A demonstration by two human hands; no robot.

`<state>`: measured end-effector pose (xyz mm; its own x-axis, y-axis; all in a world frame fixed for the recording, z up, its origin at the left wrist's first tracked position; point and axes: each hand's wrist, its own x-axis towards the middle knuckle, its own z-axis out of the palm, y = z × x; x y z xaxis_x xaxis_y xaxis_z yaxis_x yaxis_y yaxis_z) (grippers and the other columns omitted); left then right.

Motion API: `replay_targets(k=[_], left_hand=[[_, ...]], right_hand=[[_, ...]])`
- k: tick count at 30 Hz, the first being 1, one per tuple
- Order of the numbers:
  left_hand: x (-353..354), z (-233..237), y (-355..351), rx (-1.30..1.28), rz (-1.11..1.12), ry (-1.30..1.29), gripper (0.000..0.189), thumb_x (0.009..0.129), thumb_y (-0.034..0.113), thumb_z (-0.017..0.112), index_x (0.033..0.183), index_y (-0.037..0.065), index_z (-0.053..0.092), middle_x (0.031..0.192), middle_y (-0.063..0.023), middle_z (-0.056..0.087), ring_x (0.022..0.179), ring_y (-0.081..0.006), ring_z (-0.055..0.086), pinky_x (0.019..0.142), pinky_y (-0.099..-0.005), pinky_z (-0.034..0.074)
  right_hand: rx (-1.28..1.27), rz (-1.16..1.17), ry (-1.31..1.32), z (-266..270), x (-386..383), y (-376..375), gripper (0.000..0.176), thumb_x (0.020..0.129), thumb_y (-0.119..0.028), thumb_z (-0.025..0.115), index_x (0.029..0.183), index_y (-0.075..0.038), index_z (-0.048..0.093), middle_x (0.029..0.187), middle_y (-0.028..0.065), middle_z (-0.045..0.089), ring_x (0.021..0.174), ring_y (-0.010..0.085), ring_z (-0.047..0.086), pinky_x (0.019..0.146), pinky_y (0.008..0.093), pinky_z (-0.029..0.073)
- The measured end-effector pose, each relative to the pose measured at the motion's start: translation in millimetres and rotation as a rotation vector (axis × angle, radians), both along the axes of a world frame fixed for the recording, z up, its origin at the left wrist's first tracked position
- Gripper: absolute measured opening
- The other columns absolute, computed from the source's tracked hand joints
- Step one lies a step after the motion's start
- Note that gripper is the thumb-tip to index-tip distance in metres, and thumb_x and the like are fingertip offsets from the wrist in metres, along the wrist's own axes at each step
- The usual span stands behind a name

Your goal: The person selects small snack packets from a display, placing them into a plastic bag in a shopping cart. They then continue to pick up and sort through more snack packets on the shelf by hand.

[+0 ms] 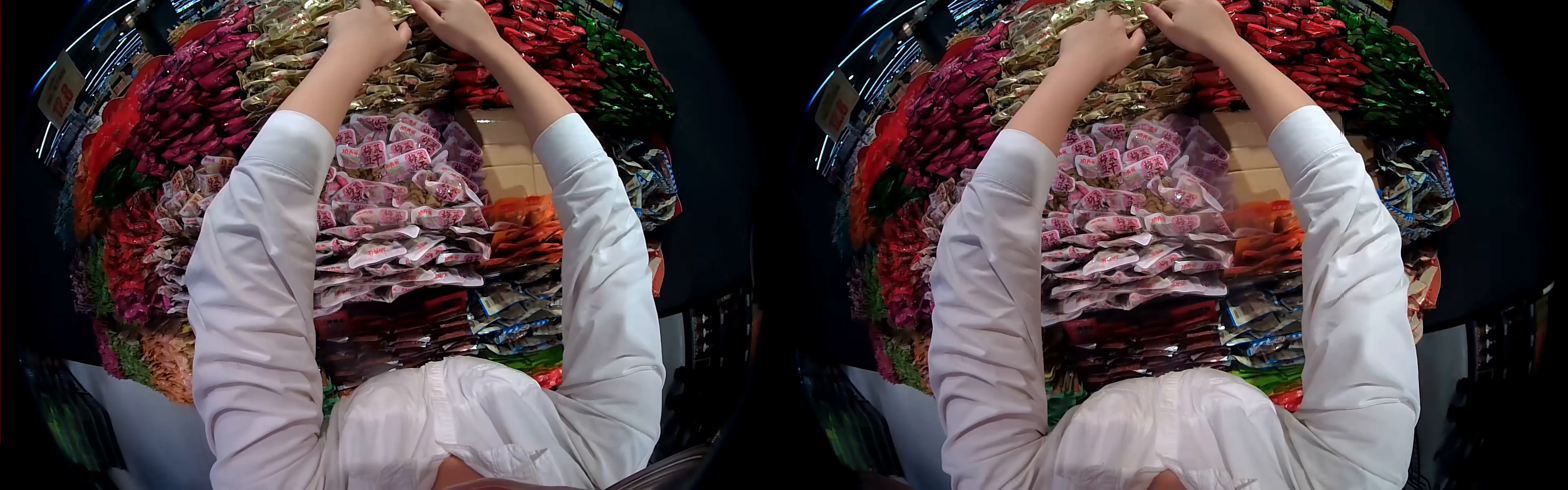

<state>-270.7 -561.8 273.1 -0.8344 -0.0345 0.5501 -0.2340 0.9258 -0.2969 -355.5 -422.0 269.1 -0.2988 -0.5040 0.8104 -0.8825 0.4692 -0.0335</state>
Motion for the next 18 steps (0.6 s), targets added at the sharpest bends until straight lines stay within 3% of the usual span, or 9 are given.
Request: replay_targets(k=[1, 2, 3, 5, 6, 9, 10, 16, 18], left_hand=[[0, 0, 2, -0.002, 0.006, 0.001, 0.058, 0.089, 0.051, 0.036, 0.12, 0.005, 0.052, 0.114, -0.0146, 0.056, 0.099, -0.0298, 0.06, 0.085, -0.0419, 0.048], [-1, 1, 3, 0.037, 0.001, 0.003, 0.054, 0.087, 0.048, 0.039, 0.121, 0.008, 0.053, 0.125, -0.0179, 0.047, 0.1, -0.0313, 0.059, 0.084, -0.0427, 0.047], [0, 1, 2, 0.079, -0.002, 0.002, 0.052, 0.085, 0.045, 0.043, 0.123, 0.012, 0.054, 0.137, -0.0212, 0.038, 0.102, -0.0329, 0.058, 0.084, -0.0436, 0.046], [4, -3, -1, 0.09, -0.06, 0.082, 0.053, 0.085, 0.044, 0.043, 0.12, 0.007, 0.056, 0.135, -0.0219, 0.04, 0.101, -0.0331, 0.058, 0.083, -0.0431, 0.047], [9, -2, 0, 0.1, -0.11, 0.093, 0.052, 0.084, 0.043, 0.043, 0.12, 0.007, 0.056, 0.134, -0.0219, 0.042, 0.1, -0.0334, 0.058, 0.083, -0.0429, 0.047], [6, -6, -5, 0.117, -0.123, 0.125, 0.052, 0.083, 0.041, 0.044, 0.121, 0.007, 0.055, 0.13, -0.0209, 0.046, 0.099, -0.0343, 0.058, 0.084, -0.043, 0.047], [5, -7, -7, 0.079, -0.145, 0.139, 0.052, 0.083, 0.041, 0.044, 0.121, 0.007, 0.055, 0.131, -0.0193, 0.046, 0.099, -0.0337, 0.059, 0.084, -0.0432, 0.047], [15, 8, -9, 0.138, -0.206, 0.002, 0.051, 0.082, 0.04, 0.045, 0.12, 0.007, 0.054, 0.131, -0.0134, 0.048, 0.1, -0.0291, 0.059, 0.084, -0.0431, 0.046], [17, 10, -8, 0.172, -0.175, -0.067, 0.052, 0.082, 0.04, 0.045, 0.12, 0.007, 0.053, 0.131, -0.0127, 0.049, 0.1, -0.0279, 0.059, 0.085, -0.0428, 0.045]], right_hand=[[-0.035, 0.019, 0.074, 2, -5, 0, 0.033, 0.087, -0.032, 0.049, 0.087, -0.004, 0.067, 0.094, 0.0138, 0.065, 0.095, 0.0307, 0.058, 0.082, 0.0412, 0.045], [-0.015, 0.054, 0.301, 2, -10, -3, 0.032, 0.087, -0.03, 0.05, 0.094, -0.002, 0.064, 0.103, 0.0143, 0.063, 0.097, 0.0314, 0.057, 0.084, 0.0416, 0.044], [-0.014, 0.062, 0.302, -1, -12, -10, 0.032, 0.087, -0.03, 0.05, 0.094, -0.002, 0.064, 0.103, 0.0143, 0.063, 0.097, 0.0314, 0.057, 0.084, 0.0416, 0.044], [-0.293, 0.032, 0.448, -9, -17, -24, 0.033, 0.089, -0.028, 0.047, 0.105, -0.003, 0.06, 0.107, 0.0146, 0.06, 0.099, 0.0323, 0.056, 0.084, 0.0418, 0.043], [-0.182, 0.16, 0.031, -1, 0, -18, 0.032, 0.091, -0.026, 0.044, 0.112, -0.004, 0.056, 0.107, 0.0148, 0.06, 0.098, 0.0331, 0.056, 0.084, 0.0412, 0.043], [0.033, 0.09, -0.033, 3, -1, -16, 0.03, 0.091, -0.023, 0.043, 0.107, -0.003, 0.058, 0.106, 0.0155, 0.06, 0.097, 0.0336, 0.056, 0.082, 0.041, 0.044], [-0.082, 0.146, 0.137, -3, -3, -20, 0.028, 0.091, -0.023, 0.042, 0.104, -0.005, 0.06, 0.101, 0.0164, 0.062, 0.091, 0.0338, 0.057, 0.076, 0.0412, 0.046], [-0.085, 0.073, 0.126, -10, -5, -25, 0.03, 0.092, -0.025, 0.042, 0.104, -0.005, 0.061, 0.092, 0.0159, 0.064, 0.082, 0.0345, 0.06, 0.069, 0.0424, 0.047], [-0.061, 0.052, 0.037, -9, -2, -24, 0.031, 0.092, -0.025, 0.042, 0.107, -0.006, 0.06, 0.096, 0.0156, 0.064, 0.087, 0.0337, 0.059, 0.073, 0.0418, 0.047]])
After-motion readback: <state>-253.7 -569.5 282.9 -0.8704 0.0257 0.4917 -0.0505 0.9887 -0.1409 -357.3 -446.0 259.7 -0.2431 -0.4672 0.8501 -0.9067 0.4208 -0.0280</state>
